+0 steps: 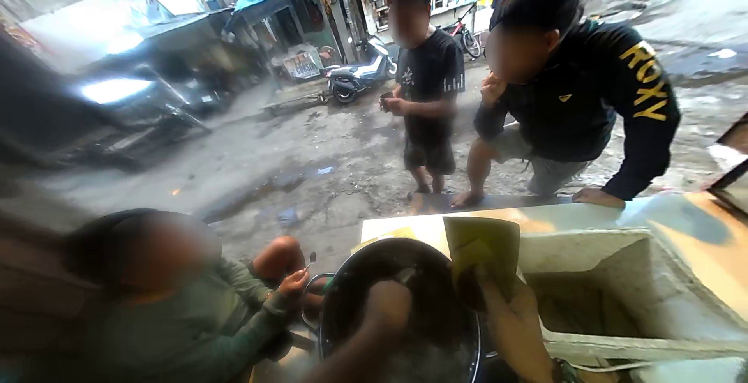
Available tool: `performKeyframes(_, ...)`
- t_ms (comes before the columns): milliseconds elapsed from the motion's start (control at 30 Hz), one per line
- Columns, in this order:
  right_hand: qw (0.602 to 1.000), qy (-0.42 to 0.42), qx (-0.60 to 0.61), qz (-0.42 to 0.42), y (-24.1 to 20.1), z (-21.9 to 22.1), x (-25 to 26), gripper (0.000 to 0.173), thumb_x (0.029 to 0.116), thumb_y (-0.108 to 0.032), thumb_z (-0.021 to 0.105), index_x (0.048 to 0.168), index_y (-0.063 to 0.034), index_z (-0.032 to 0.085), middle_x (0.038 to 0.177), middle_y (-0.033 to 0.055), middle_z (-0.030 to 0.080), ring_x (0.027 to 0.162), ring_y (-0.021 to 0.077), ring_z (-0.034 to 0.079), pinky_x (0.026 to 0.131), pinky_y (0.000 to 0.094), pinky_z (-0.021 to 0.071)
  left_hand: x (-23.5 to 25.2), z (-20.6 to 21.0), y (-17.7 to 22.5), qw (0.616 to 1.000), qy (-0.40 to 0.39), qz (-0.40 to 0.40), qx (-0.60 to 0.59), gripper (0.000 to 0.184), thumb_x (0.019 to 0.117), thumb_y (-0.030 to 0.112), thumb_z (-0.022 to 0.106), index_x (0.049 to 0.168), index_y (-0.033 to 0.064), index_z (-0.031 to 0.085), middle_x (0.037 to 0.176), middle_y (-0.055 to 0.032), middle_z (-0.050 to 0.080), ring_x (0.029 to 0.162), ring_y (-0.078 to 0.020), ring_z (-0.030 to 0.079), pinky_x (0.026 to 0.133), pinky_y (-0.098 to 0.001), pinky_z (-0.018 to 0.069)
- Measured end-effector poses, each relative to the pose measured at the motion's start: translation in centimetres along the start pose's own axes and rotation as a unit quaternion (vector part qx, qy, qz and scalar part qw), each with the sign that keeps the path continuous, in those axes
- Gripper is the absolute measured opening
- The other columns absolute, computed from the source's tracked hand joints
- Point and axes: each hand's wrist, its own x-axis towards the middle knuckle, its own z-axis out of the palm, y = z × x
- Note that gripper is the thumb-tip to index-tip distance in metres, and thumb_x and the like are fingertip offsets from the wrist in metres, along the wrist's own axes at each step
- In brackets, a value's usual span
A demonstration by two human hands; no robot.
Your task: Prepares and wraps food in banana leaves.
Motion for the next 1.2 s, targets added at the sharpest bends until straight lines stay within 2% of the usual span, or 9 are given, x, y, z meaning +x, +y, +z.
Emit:
performKeyframes(200, 1.000, -0.008, -0.003, -0.005, 0.0, -0.1, -0.1, 0.022, 0.1021, -0.014, 0.048, 0.107, -0.0023, 0.066, 0.085, -0.0040, 0.072, 0.083, -0.0012, 0.070, 0.075, 0.0174, 0.0580, -8.1, -4.2, 5.8, 0.990, -0.070, 0.105, 0.057, 0.036, 0.1071, 0.000, 0.037, 0.137, -0.0114, 0.051, 0.136, -0.0322, 0.058, 0.127, -0.0474, 0.057, 0.104, -0.0588, 0.0462)
performKeyframes(300, 1.000, -0.011, -0.009, -0.007, 0.2, -0.1, -0.1, 0.021, 0.1026, -0.015, 0.048, 0.106, -0.0046, 0.066, 0.084, -0.0050, 0.072, 0.081, -0.0010, 0.070, 0.074, 0.0176, 0.0581, -4.1, -2.6, 2.2, 0.999, 0.019, 0.044, 0.015, 0.023, 0.0979, -0.002, 0.051, 0.115, -0.0079, 0.065, 0.116, -0.0265, 0.067, 0.111, -0.0435, 0.066, 0.090, -0.0573, 0.0544)
performKeyframes(400, 1.000, -0.008, -0.013, -0.006, 0.0, 0.1, 0.0, 0.020, 0.1023, -0.015, 0.049, 0.106, -0.0054, 0.066, 0.082, -0.0069, 0.071, 0.080, -0.0039, 0.069, 0.072, 0.0151, 0.0568, 0.1, -1.9, 0.5, 0.999, 0.016, 0.022, 0.027, 0.022, 0.0969, -0.005, 0.050, 0.112, -0.0078, 0.067, 0.120, -0.0253, 0.067, 0.114, -0.0419, 0.065, 0.092, -0.0567, 0.0536)
performKeyframes(600, 1.000, -0.020, -0.018, -0.004, 0.3, -0.1, 0.0, 0.022, 0.1031, -0.017, 0.049, 0.105, -0.0052, 0.067, 0.082, -0.0052, 0.072, 0.079, -0.0005, 0.070, 0.072, 0.0182, 0.0579, -2.6, 0.5, 3.2, 0.974, 0.024, 0.213, 0.073, 0.018, 0.0957, -0.009, 0.053, 0.107, -0.0099, 0.067, 0.110, -0.0286, 0.068, 0.104, -0.0471, 0.067, 0.085, -0.0607, 0.0551)
performKeyframes(800, 1.000, -0.017, -0.008, -0.014, 0.4, -0.2, 0.0, 0.021, 0.1031, -0.016, 0.049, 0.104, -0.0057, 0.067, 0.083, -0.0048, 0.073, 0.080, 0.0008, 0.071, 0.073, 0.0189, 0.0589, -1.0, -2.8, 1.9, 0.995, 0.024, 0.078, 0.050, 0.022, 0.0975, -0.006, 0.049, 0.111, -0.0089, 0.066, 0.116, -0.0267, 0.067, 0.110, -0.0436, 0.066, 0.089, -0.0572, 0.0547)
performKeyframes(1000, 1.000, -0.014, -0.003, -0.013, 0.1, 0.0, 0.1, 0.021, 0.1027, -0.015, 0.048, 0.103, -0.0047, 0.067, 0.083, -0.0049, 0.072, 0.080, -0.0004, 0.070, 0.073, 0.0177, 0.0583, -4.7, -1.2, 3.8, 0.970, -0.027, 0.226, 0.085, 0.032, 0.1073, 0.001, 0.038, 0.126, -0.0113, 0.060, 0.130, -0.0316, 0.061, 0.122, -0.0485, 0.059, 0.102, -0.0606, 0.0461)
performKeyframes(1067, 1.000, -0.015, -0.001, -0.017, 0.1, 0.0, -0.1, 0.021, 0.1023, -0.014, 0.048, 0.104, -0.0041, 0.066, 0.083, -0.0049, 0.072, 0.081, -0.0005, 0.070, 0.073, 0.0178, 0.0584, -5.3, -1.1, 2.4, 0.966, 0.017, 0.245, 0.082, 0.024, 0.1036, 0.001, 0.046, 0.117, -0.0086, 0.064, 0.115, -0.0298, 0.067, 0.108, -0.0481, 0.065, 0.090, -0.0618, 0.0515)
performKeyframes(1100, 1.000, -0.015, 0.002, -0.019, 0.2, -0.1, -0.1, 0.021, 0.1026, -0.013, 0.048, 0.105, -0.0037, 0.066, 0.084, -0.0046, 0.073, 0.082, -0.0002, 0.070, 0.074, 0.0180, 0.0586, -4.5, -1.2, 1.2, 0.970, 0.045, 0.227, 0.074, 0.020, 0.0992, 0.003, 0.054, 0.111, -0.0059, 0.068, 0.109, -0.0273, 0.069, 0.103, -0.0467, 0.067, 0.084, -0.0622, 0.0534)
performKeyframes(1200, 1.000, -0.010, 0.006, -0.013, 0.4, -0.1, -0.2, 0.021, 0.1034, -0.014, 0.049, 0.106, -0.0040, 0.067, 0.086, -0.0028, 0.074, 0.082, 0.0022, 0.071, 0.075, 0.0203, 0.0597, -1.8, -3.6, -1.8, 0.993, 0.060, 0.095, 0.039, 0.030, 0.0983, 0.020, 0.055, 0.119, 0.0023, 0.068, 0.119, -0.0210, 0.068, 0.116, -0.0423, 0.063, 0.094, -0.0625, 0.0502)
